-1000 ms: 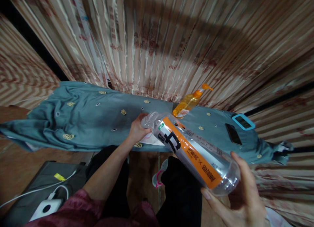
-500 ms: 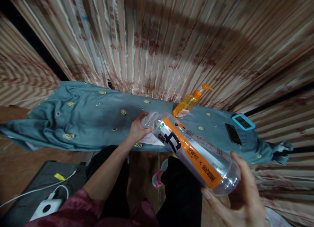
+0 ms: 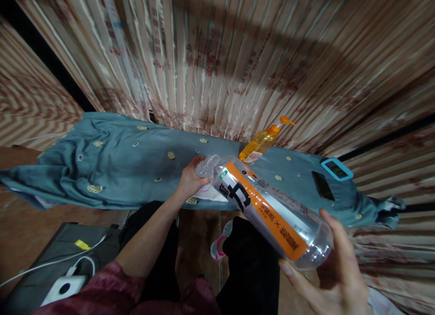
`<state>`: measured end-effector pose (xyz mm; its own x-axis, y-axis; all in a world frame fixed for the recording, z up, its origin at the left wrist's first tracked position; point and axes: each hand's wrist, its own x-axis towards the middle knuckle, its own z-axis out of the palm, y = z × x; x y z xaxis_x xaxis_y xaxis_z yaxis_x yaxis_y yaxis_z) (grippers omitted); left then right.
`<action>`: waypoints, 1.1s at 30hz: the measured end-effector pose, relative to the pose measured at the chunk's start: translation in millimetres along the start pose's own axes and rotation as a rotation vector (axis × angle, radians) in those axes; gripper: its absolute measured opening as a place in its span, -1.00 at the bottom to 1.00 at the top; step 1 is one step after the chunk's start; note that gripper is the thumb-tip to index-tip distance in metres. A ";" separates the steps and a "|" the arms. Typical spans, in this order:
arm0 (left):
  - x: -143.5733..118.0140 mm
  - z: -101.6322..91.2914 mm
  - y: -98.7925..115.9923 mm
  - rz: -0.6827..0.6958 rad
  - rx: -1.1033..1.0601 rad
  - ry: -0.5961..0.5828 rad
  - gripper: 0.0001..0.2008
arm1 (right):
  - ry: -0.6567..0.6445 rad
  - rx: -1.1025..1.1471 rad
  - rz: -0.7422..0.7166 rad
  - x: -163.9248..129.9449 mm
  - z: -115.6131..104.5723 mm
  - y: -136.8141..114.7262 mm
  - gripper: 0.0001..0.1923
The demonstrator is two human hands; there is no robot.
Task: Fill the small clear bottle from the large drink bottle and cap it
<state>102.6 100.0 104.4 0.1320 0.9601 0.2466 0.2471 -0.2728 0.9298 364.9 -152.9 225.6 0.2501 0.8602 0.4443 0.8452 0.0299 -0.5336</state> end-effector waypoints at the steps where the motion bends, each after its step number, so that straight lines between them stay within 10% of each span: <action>1: 0.2 -0.1 -0.3 0.003 -0.003 0.001 -0.43 | -0.003 -0.009 -0.028 0.7 -0.6 0.7 0.06; 33: 0.8 1.7 -4.3 0.024 -0.011 0.002 -0.41 | 0.012 0.030 0.080 0.2 2.3 -3.1 0.07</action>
<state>103.2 101.8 100.2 0.1356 0.9533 0.2698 0.2333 -0.2954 0.9265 361.2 -151.6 225.7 0.3221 0.8542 0.4081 0.8078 -0.0231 -0.5891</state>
